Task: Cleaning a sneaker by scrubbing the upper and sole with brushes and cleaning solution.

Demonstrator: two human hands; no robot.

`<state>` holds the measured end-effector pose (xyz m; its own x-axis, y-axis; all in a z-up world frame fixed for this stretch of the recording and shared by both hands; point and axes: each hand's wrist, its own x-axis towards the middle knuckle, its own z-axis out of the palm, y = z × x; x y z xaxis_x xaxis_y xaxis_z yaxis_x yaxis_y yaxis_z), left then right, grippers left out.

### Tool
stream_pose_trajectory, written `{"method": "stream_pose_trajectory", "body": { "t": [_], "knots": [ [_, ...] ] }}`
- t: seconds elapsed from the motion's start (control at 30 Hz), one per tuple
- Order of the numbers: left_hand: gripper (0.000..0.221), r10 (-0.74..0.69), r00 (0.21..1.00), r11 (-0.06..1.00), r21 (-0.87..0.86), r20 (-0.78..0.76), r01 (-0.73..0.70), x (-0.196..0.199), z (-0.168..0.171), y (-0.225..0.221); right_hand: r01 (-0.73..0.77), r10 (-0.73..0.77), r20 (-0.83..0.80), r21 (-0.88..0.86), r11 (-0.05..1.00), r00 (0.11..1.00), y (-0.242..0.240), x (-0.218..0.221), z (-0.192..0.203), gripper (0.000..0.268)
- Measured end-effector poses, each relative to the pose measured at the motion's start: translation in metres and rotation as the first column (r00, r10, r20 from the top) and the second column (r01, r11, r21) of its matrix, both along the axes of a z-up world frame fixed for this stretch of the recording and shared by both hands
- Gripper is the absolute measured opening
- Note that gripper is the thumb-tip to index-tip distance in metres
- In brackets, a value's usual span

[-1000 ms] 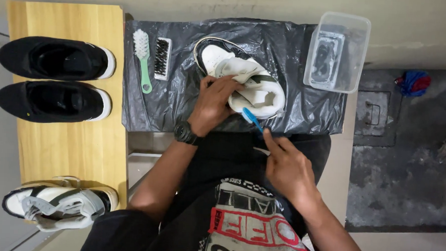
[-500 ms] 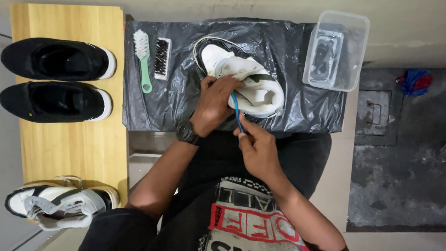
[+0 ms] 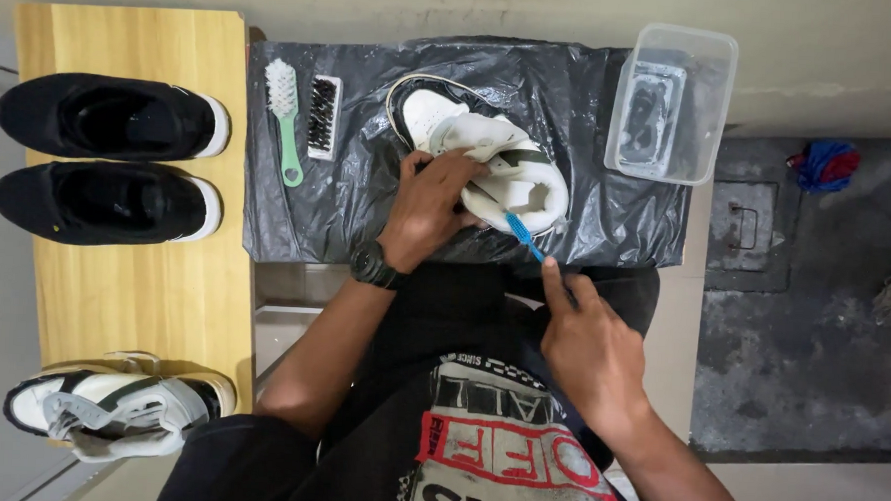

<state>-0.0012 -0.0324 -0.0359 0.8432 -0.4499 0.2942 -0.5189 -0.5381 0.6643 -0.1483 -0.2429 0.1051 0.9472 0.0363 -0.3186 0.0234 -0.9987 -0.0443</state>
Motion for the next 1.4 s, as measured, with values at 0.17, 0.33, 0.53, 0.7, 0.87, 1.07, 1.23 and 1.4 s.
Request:
{"method": "stream_pose_trajectory", "body": {
  "t": [0.17,0.33,0.53,0.7,0.87,1.07,1.23,1.4],
  "knots": [
    [0.074,0.006,1.000,1.000,0.018,0.026,-0.006,0.000,-0.010,-0.001,-0.005,-0.008,0.064,0.202,0.979,0.998,0.015,0.012,-0.015,0.062],
    [0.067,0.023,0.996,1.000,0.013,0.082,-0.024,-0.001,-0.022,-0.003,-0.054,-0.059,0.169,0.595,0.802,0.984,0.023,0.034,-0.034,0.049],
    [0.062,-0.026,0.999,0.994,0.103,0.042,0.022,0.000,-0.007,-0.001,-0.039,0.077,-0.170,0.219,0.975,0.982,-0.003,0.066,0.022,0.057],
    [0.061,-0.061,0.998,0.977,0.204,0.022,0.056,0.002,-0.010,-0.001,-0.280,0.256,-0.308,-0.034,0.959,0.916,-0.022,0.103,0.063,0.032],
    [0.053,-0.069,0.998,0.979,0.192,0.002,0.068,0.002,0.003,-0.001,-0.375,0.310,-0.390,-0.102,0.921,0.867,-0.006,0.139,0.099,0.027],
    [0.054,-0.099,0.995,0.969,0.226,-0.012,0.099,0.005,0.020,0.003,-0.368,0.259,-0.396,-0.230,0.901,0.881,-0.019,0.154,0.121,0.027],
    [0.073,-0.153,0.988,0.878,0.454,-0.029,0.149,-0.005,0.074,-0.010,-0.318,0.322,-0.056,0.079,0.945,0.945,-0.071,0.124,0.105,0.061],
    [0.076,0.049,0.955,0.887,0.427,0.292,-0.176,-0.037,0.108,-0.064,-0.048,-0.243,0.300,0.714,0.698,0.922,-0.099,0.070,0.037,0.040]
  ]
}}
